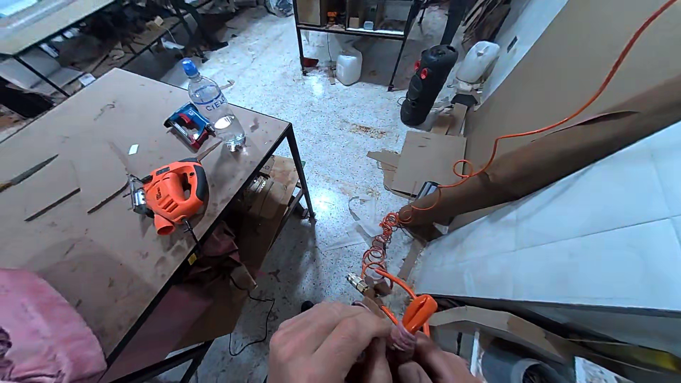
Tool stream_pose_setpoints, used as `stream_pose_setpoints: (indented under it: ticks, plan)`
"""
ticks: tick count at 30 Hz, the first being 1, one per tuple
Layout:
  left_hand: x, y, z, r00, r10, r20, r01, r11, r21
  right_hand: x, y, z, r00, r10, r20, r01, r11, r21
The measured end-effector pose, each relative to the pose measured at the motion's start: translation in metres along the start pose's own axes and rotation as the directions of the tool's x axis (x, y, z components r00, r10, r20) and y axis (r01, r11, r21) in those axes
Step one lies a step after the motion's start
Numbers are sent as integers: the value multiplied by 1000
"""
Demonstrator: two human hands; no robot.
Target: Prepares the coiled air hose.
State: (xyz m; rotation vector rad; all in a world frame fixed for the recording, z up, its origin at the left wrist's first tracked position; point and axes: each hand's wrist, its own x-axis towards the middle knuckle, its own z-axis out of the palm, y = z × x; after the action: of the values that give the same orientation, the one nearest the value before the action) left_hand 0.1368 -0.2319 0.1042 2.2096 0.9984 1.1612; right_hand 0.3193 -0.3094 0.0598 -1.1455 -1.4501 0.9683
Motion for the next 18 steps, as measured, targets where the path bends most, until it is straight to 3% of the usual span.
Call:
stream_pose_setpoints:
  ticks: [8,13,18]
  plan:
    - [-2,-4,-2,997,76,-30,-72,992,104,7,-2,2,1000,-11,-18,9,996,-92]
    - [0,-10,-13,980,4,200,-3,1000,-6,6,-2,1,1000,-19,-8,17,981,-192]
    - [6,-17,-24,909,-17,417,-1,999,43,0,-1,0,997,-75,10,74,939,-334]
